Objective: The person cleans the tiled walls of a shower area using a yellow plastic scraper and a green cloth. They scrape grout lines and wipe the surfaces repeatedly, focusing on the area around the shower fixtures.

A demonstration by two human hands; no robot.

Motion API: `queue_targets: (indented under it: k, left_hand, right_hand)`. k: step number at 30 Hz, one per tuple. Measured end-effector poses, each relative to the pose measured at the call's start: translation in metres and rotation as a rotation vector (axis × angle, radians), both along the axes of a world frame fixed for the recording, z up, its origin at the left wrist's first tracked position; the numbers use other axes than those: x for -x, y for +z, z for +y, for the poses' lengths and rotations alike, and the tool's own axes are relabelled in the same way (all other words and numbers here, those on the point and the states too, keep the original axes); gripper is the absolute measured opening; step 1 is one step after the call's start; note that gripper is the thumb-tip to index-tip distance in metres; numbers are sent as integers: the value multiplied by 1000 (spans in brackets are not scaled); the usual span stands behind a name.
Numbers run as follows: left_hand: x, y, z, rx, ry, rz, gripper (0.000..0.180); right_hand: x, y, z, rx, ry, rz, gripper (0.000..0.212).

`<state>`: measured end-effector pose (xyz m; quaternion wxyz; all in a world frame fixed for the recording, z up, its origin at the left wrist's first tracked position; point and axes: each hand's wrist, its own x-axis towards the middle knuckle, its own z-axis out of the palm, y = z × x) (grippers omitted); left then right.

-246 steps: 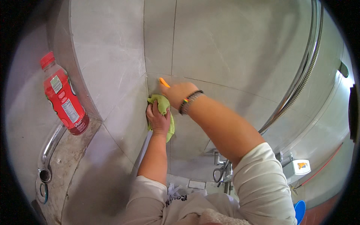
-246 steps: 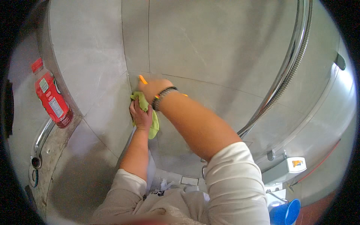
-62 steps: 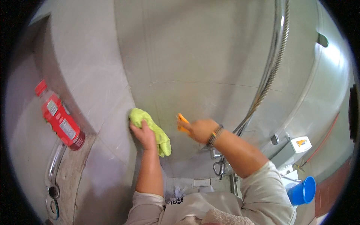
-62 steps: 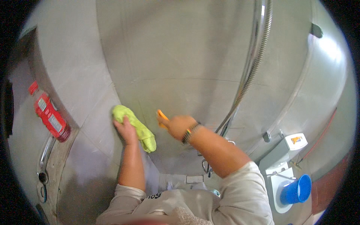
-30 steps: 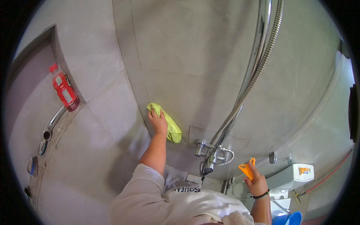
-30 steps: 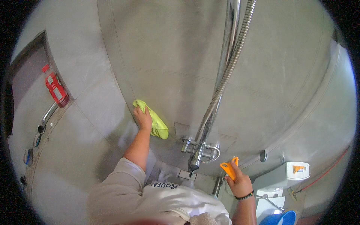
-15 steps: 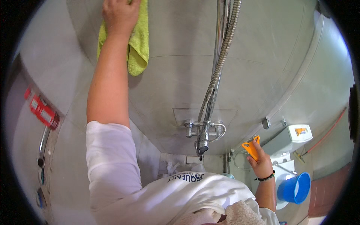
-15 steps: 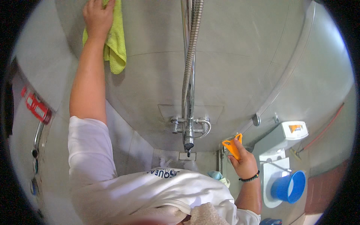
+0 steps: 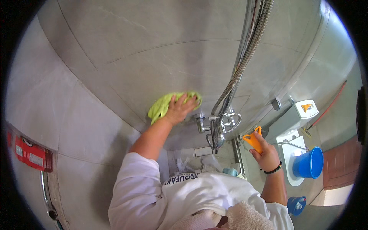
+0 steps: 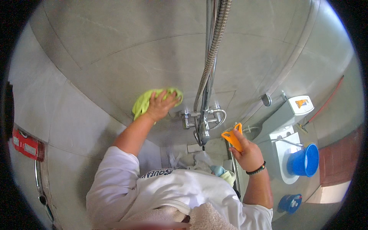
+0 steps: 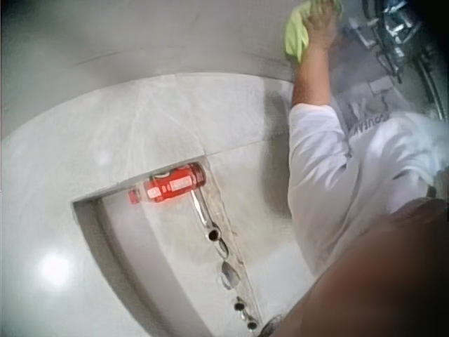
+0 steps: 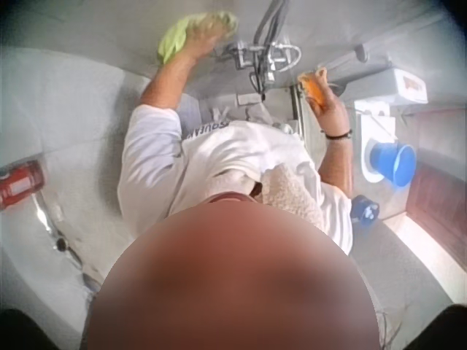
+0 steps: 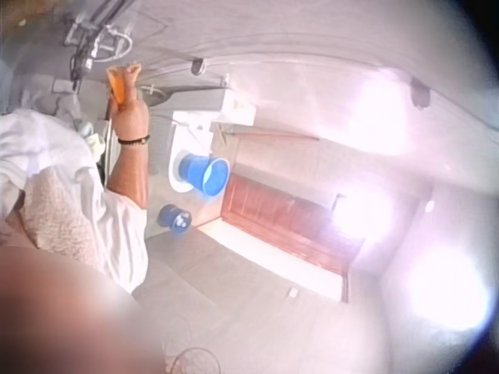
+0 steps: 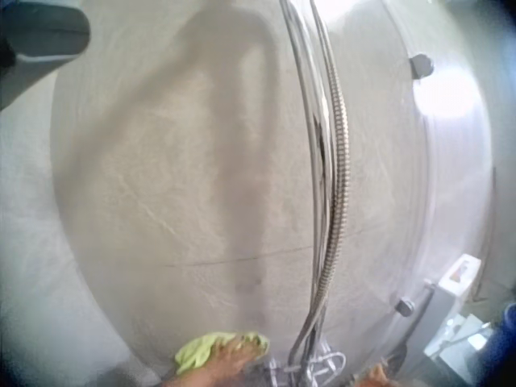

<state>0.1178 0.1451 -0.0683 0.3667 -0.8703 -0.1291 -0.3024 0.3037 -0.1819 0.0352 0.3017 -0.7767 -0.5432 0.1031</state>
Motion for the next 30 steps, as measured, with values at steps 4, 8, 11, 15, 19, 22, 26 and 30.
queue_targets:
  k: [4, 8, 11, 15, 19, 22, 26, 30]
  left_hand:
    - [43, -70, 9, 159, -85, 171, 44]
    - [81, -101, 7, 478, -32, 340, 40]
    - [94, -68, -12, 671, 108, 231, 33]
    - [99, 20, -18, 435, 109, -264, 49]
    - [61, 157, -11, -41, -39, -538, 59]
    - [8, 245, 1, -180, -177, -649, 57]
    - [-51, 258, -4, -321, 112, -564, 58]
    - [-76, 210, -15, -291, 2, -293, 48]
  right_hand:
    - [17, 2, -4, 66, -50, -23, 61]
    - [27, -3, -9, 24, -50, 2, 61]
    - [30, -7, -21, 24, -91, 3, 60]
    - [18, -12, -25, 59, -171, 35, 60]
    - [9, -5, -16, 77, -199, 111, 63]
    - [-2, -17, -12, 13, -182, 154, 63]
    - [-25, -39, -2, -66, -250, 210, 71]
    - [-54, -53, 17, -14, -241, 244, 76]
